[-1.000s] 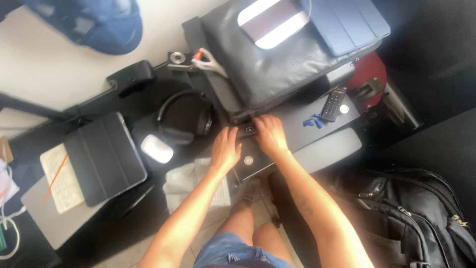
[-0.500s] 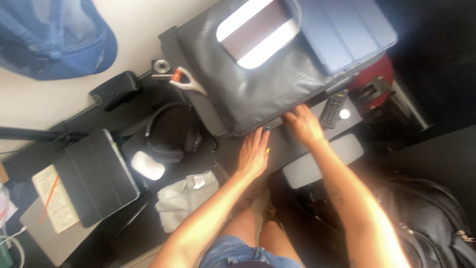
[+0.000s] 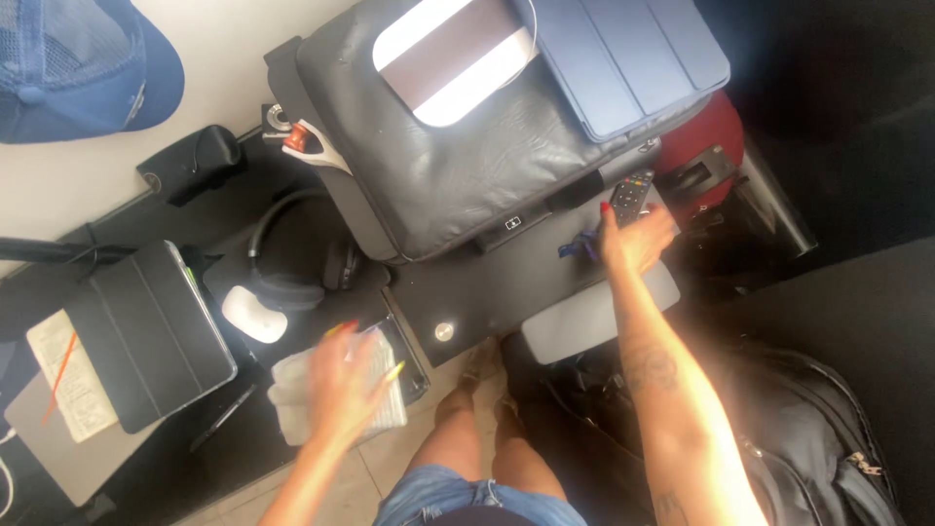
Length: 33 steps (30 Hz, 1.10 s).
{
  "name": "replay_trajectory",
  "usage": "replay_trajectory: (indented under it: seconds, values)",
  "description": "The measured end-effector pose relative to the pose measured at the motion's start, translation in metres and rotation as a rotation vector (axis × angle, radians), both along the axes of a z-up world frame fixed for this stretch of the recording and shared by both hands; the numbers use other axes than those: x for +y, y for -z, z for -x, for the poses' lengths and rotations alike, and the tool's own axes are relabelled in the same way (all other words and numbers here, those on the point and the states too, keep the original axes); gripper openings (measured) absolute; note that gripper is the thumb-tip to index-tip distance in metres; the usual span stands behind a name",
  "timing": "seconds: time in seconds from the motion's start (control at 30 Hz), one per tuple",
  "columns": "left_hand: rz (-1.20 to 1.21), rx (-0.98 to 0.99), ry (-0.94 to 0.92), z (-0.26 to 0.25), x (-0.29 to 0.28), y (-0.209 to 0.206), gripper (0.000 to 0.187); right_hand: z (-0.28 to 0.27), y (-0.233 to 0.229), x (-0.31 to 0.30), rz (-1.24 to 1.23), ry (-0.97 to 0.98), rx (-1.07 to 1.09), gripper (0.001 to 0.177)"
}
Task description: Cleaning and organizing a desk and workspace by wiping surfaces and rearranging items.
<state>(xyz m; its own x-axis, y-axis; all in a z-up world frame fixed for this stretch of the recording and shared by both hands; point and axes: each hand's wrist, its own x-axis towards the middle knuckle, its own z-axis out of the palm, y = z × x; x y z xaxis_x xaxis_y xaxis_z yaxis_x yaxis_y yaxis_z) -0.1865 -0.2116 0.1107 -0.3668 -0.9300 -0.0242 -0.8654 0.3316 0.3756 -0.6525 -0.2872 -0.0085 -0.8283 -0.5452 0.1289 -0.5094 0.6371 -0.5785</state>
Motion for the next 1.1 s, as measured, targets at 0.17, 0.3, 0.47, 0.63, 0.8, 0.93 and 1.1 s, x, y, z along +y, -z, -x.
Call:
replay_trajectory:
  seconds: [0.17,0.3,0.47,0.63,0.8,0.93,1.1]
  values:
    - [-0.005,-0.140,-0.076,-0.058,0.047,0.034,0.090,0.010,-0.015,-0.012,-0.161,0.001,-0.062,0.082]
    - [0.084,-0.125,-0.068,-0.072,0.057,0.076,0.076,0.045,-0.003,-0.023,-0.497,-0.062,-0.118,0.068]
    - [0.065,-0.093,-0.141,-0.070,0.062,0.085,0.060,0.027,0.001,0.011,-0.409,-0.122,-0.125,0.063]
    - [0.080,-0.032,-0.174,-0.067,0.064,0.084,0.061,-0.100,0.008,0.099,0.075,-0.404,-0.334,0.071]
    - [0.096,0.005,-0.193,-0.066,0.067,0.085,0.061,-0.209,0.014,0.099,-0.046,-0.801,-0.322,0.060]
    - [0.103,0.006,-0.196,-0.064,0.070,0.087,0.062,-0.225,0.000,0.073,-0.120,-0.675,-0.421,0.060]
    - [0.101,0.020,-0.212,-0.062,0.072,0.090,0.063,-0.222,0.015,0.071,-0.090,-0.730,0.002,0.078]
